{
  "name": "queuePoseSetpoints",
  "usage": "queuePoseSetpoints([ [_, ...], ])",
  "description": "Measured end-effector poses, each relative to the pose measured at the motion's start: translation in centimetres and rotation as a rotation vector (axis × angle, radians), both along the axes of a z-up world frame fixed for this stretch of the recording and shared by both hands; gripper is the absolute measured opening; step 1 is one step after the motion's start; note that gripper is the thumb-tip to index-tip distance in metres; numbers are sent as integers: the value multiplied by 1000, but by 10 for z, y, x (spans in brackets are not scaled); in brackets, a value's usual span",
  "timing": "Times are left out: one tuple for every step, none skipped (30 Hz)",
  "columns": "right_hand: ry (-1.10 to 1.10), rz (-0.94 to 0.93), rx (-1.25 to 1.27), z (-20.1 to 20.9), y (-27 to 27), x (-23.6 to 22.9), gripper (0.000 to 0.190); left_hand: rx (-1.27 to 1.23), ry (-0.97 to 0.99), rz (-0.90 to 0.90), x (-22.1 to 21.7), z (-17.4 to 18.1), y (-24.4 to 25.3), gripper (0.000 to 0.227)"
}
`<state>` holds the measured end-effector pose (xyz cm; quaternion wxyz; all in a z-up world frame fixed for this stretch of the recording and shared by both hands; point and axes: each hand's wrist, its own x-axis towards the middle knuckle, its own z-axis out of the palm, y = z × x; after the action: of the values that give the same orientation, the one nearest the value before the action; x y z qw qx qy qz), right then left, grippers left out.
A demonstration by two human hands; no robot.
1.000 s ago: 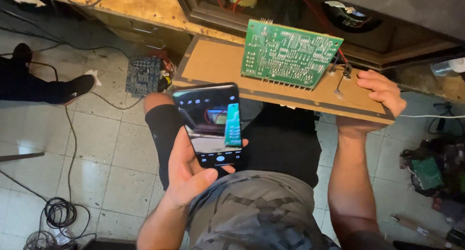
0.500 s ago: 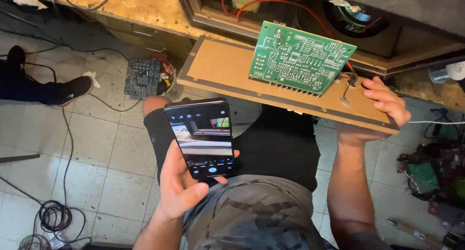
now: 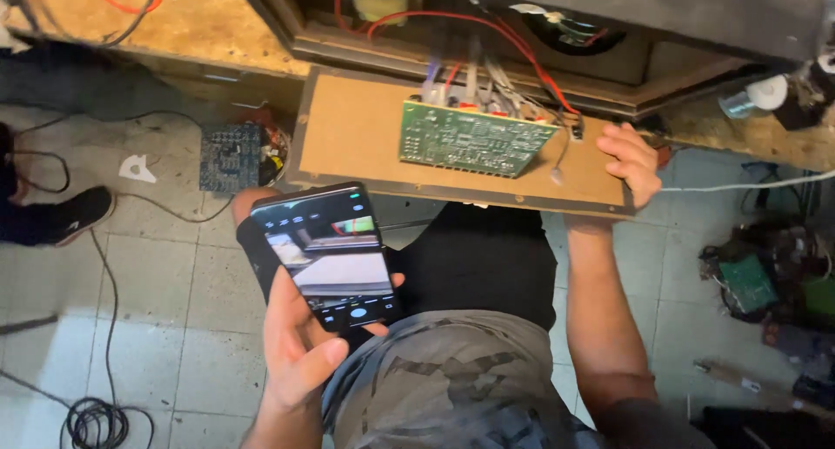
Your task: The person holds a smartphone to take a picture of a green circuit board mounted on a wooden board. They then use a screwdriver to point at specific components on the circuit board while continuing to view the board through the phone's camera.
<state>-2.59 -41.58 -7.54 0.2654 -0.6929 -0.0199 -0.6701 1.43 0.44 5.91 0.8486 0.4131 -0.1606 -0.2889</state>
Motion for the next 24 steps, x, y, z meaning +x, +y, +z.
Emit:
queuePoseSetpoints([
  [11, 3, -16, 0, 0, 0, 46, -13, 19, 20, 0, -1, 1, 95],
  [23, 7, -31, -1, 0, 1, 50, -26, 38, 40, -1, -2, 2, 95],
  [27, -1, -33, 5, 1, 1, 50, -27, 43, 33, 0, -1, 0, 95],
  [61, 12, -33, 11, 3, 2, 53, -4, 41, 54, 1, 0, -1, 97],
  [94, 34, -29, 16, 7, 4, 56, 23, 40, 84, 0, 1, -1, 98],
  [99, 35, -28, 14, 5, 2, 56, 25, 44, 86, -2, 0, 0, 98],
  [101, 28, -30, 12, 4, 2, 53, 16, 54, 80, -3, -2, 0, 98],
  [103, 20, -33, 9, 3, 3, 50, 7, 64, 74, -3, -3, 2, 98],
  [106, 28, -31, 10, 5, 4, 50, 9, 67, 81, -3, -3, 2, 98],
  [92, 42, -1, 10, 8, 5, 35, 12, 71, 58, -3, -3, 1, 97],
  [79, 56, 29, 10, 10, 6, 22, 14, 75, 35, -3, -3, 1, 97],
  [83, 63, 33, 14, 11, 3, 22, 17, 79, 42, -4, -2, 0, 97],
  [121, 67, 8, 18, 11, 3, 29, 18, 89, 43, -3, -1, 0, 96],
  [159, 72, -17, 22, 11, 2, 39, 18, 100, 44, -3, 0, -2, 96],
  [158, 74, -17, 26, 13, 2, 39, 19, 99, 46, -1, -1, -1, 96],
  [152, 86, -1, 30, 14, 2, 41, 17, 66, 35, 0, -1, 0, 95],
  [145, 95, 12, 35, 14, 1, 44, 12, 31, 20, 1, -3, 0, 94],
  [143, 94, 10, 41, 17, 0, 44, 10, 29, 19, 1, -4, 0, 94],
  [170, 87, 11, 47, 19, -1, 47, -2, 42, 18, 1, -4, 0, 97],
  [197, 81, 11, 53, 21, -2, 53, -14, 55, 16, 1, -4, 0, 99],
  [195, 82, 9, 57, 22, -2, 53, -16, 53, 18, 3, -3, -2, 99],
  [202, 86, 63, 61, 24, -2, 36, -15, 43, 11, 4, -1, -3, 98],
  [205, 85, 117, 65, 26, -2, 22, -14, 31, -1, 6, 1, -5, 97],
  [201, 83, 114, 68, 28, -3, 22, -17, 27, -3, 5, 3, -7, 97],
])
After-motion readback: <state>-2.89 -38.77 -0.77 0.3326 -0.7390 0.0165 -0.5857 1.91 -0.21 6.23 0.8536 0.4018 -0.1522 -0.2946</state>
